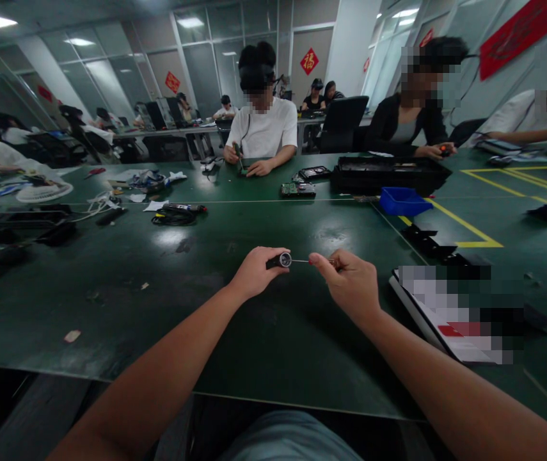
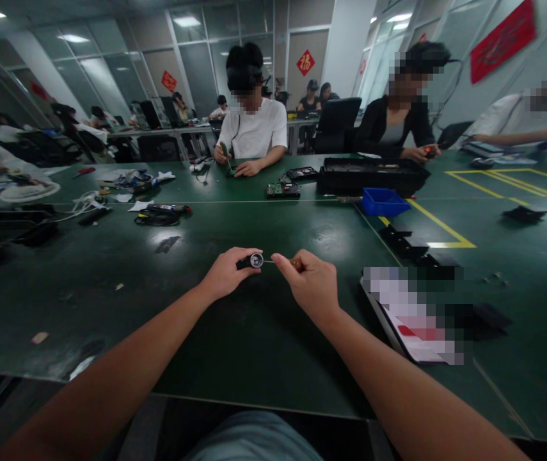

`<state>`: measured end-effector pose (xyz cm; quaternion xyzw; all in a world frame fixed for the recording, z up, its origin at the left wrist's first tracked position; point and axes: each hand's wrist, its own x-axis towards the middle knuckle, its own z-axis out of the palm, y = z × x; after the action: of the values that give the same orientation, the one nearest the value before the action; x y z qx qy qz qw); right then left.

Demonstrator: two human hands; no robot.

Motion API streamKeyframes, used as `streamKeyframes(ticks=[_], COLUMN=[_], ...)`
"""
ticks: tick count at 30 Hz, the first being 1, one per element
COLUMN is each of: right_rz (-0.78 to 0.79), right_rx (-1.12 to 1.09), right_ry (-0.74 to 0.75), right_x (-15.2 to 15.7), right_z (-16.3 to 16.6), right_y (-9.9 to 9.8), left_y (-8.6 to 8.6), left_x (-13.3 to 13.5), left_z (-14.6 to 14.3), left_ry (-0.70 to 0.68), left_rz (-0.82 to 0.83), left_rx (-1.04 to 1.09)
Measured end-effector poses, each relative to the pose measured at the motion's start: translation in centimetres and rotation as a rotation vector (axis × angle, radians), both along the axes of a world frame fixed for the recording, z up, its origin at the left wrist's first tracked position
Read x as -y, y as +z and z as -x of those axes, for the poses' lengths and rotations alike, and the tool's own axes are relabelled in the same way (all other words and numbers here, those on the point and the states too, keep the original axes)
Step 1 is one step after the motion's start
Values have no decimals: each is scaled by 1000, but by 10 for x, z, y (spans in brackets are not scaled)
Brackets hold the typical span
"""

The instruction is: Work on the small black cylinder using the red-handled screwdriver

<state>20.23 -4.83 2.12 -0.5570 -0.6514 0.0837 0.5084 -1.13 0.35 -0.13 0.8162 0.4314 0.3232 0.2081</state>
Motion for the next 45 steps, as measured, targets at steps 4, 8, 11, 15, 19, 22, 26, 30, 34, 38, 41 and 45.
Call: streamKeyframes(ticks=[4, 8, 11, 15, 19, 22, 26, 30, 34, 38, 41, 45], right_rz=[-11, -15, -10, -13, -27, -29, -41, -51, -50, -50, -43, -35], right_rx=[27, 34, 46, 62, 70, 78, 72, 75, 81, 85, 79, 60], right_ry=[7, 16, 28, 20, 24, 29, 45, 53, 48, 53, 50, 43], right_x=[1, 1, 0, -1, -1, -1, 0, 0, -2, -2, -2, 0], right_z=[2, 2, 1, 1, 1, 2, 2, 2, 0, 0, 0, 2], right_y=[0, 0, -1, -4, -6, -6, -5, -5, -6, -6, -5, -3], left_y=[-1, -2, -3, -6, -8, -8, -7, -6, -3, -2, -3, -7], left_x=[0, -1, -2, -3, -4, -3, -3, -2, -1, 0, -1, -4], left_z=[1, 2, 3, 4, 4, 4, 4, 3, 3, 2, 3, 3], left_ry=[-9, -1, 1, -5, -3, -7, -18, -22, -27, -26, -23, -22], left_rz=[4, 13, 15, 8, 3, 14, 27, 26, 42, 51, 45, 36], left_rx=[9, 16, 24, 34, 32, 32, 37, 29, 27, 17, 22, 24])
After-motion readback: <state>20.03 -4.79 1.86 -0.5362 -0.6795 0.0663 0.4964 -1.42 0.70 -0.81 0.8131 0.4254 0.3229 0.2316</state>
